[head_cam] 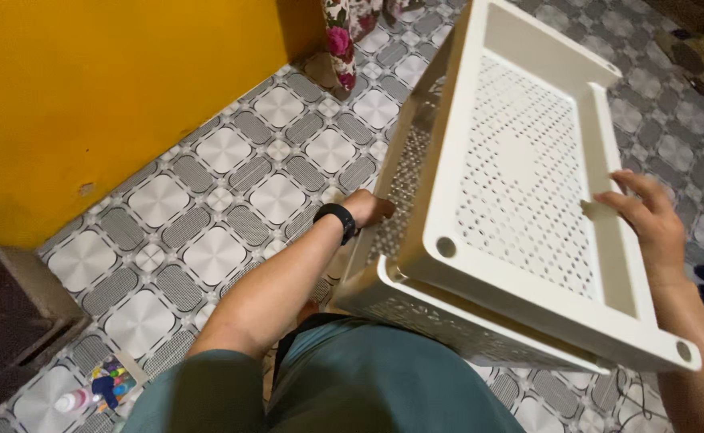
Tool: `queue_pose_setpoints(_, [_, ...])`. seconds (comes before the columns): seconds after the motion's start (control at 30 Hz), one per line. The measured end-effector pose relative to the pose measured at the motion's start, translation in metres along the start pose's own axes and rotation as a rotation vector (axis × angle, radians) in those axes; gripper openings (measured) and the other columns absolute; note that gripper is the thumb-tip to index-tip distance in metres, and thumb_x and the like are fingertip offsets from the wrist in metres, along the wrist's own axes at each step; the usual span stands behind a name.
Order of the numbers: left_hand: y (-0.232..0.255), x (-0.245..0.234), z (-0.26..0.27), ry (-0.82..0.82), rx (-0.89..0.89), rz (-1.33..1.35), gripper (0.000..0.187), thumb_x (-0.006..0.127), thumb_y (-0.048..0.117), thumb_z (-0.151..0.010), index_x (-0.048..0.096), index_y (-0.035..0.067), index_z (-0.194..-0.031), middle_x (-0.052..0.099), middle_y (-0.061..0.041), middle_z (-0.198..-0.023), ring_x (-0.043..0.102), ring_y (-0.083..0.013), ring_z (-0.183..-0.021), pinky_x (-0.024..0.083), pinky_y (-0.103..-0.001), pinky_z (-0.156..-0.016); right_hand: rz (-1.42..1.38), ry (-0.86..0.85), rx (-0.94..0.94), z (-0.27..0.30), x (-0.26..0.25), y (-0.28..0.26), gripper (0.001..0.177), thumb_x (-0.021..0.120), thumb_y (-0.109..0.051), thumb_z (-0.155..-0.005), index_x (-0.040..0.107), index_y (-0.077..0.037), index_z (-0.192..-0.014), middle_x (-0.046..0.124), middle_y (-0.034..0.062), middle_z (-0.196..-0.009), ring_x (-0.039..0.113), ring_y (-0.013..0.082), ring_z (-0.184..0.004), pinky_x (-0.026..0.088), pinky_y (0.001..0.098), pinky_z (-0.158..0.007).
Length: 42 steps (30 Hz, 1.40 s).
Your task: The person assembles white plastic components by hand, snapping together perforated panels and frames. The person repeatedly picks up parts, aligns them, and presses them into place to form a box-like structure.
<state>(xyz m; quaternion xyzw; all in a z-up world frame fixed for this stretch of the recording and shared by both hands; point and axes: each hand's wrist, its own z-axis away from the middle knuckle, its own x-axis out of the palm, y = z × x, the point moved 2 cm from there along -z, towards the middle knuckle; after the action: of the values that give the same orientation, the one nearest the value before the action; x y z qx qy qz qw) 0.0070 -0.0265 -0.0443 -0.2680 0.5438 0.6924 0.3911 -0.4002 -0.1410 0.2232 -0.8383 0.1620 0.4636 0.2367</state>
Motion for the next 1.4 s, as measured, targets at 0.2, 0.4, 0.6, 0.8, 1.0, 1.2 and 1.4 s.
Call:
queue_pose_setpoints(0.2, [-0.022,0.035,-0.025,-0.001,0.195,-0.516,0.032,0.053,0.012,-0.101,0.064,0.013,-0.131,0.074,-0.002,-0.122,0.075,-0.0189,-0.095,0.061,-0.034,-0.071,-0.641,-0.024,0.728,-0.014,0.005,-0.031,0.024,0.062,-0.022,-0.093,0.072,-0.015,-0.114,0.057,0.0086,-0.148,0.062,0.0232,-0.122,0.049,0.0308,-0.099])
queue_pose_setpoints(0.4, [-0.043,0.051,-0.031,-0.233,-0.274,0.326,0.036,0.042,0.025,-0.110,0.055,0.015,-0.142,0.069,-0.007,-0.133,0.071,-0.0194,-0.107,0.057,-0.032,-0.082,-0.463,-0.107,0.467,-0.024,0.010,-0.046,0.031,0.061,-0.026,-0.096,0.073,-0.005,-0.114,0.058,0.0107,-0.152,0.060,0.0218,-0.126,0.046,0.0298,-0.103])
queue_pose_setpoints(0.6, [-0.046,0.045,-0.005,-0.034,-0.265,0.258,0.044,0.044,0.032,-0.105,0.049,0.010,-0.142,0.059,-0.011,-0.130,0.064,-0.0289,-0.105,0.056,-0.047,-0.075,-0.711,-0.091,0.955,-0.026,0.026,-0.053,0.039,0.065,-0.027,-0.090,0.068,-0.023,-0.129,0.066,0.0143,-0.132,0.066,0.0265,-0.111,0.051,0.0326,-0.090])
queue_pose_setpoints(0.8, [-0.034,0.029,0.016,-0.074,-0.330,1.488,0.053,0.043,0.048,-0.107,0.059,0.004,-0.132,0.069,-0.018,-0.112,0.068,-0.0255,-0.090,0.058,-0.041,-0.068,-0.592,-0.109,0.503,-0.022,0.023,-0.052,0.031,0.064,-0.020,-0.093,0.074,-0.012,-0.122,0.060,0.0069,-0.149,0.063,0.0221,-0.125,0.053,0.0298,-0.097])
queue_pose_setpoints(1.0, [-0.043,0.001,0.000,-0.084,-0.295,1.627,0.049,0.047,0.046,-0.104,0.063,0.004,-0.122,0.070,-0.017,-0.104,0.069,-0.0241,-0.082,0.058,-0.038,-0.065,-0.502,-0.113,0.199,-0.014,0.019,-0.042,0.041,0.073,-0.013,-0.090,0.068,-0.013,-0.131,0.056,0.0117,-0.151,0.058,0.0271,-0.136,0.052,0.0374,-0.109])
queue_pose_setpoints(1.2, [-0.058,0.000,-0.015,-0.093,-0.304,1.591,0.046,0.052,0.045,-0.102,0.068,0.003,-0.112,0.072,-0.015,-0.097,0.070,-0.0226,-0.075,0.059,-0.036,-0.062,-1.122,-0.026,0.266,0.005,0.010,-0.046,0.056,0.060,-0.049,-0.093,0.069,-0.004,-0.125,0.048,0.0179,-0.157,0.038,0.0345,-0.149,0.036,0.0477,-0.114])
queue_pose_setpoints(1.4, [-0.045,0.014,0.012,-0.152,-0.439,1.447,0.044,0.056,0.044,-0.099,0.072,0.003,-0.102,0.073,-0.014,-0.089,0.071,-0.0211,-0.067,0.060,-0.034,-0.059,-1.238,-0.401,0.345,-0.003,-0.028,-0.031,0.071,0.070,-0.058,-0.086,0.069,-0.001,-0.129,0.061,0.0272,-0.145,0.068,0.0488,-0.117,0.060,0.0599,-0.091])
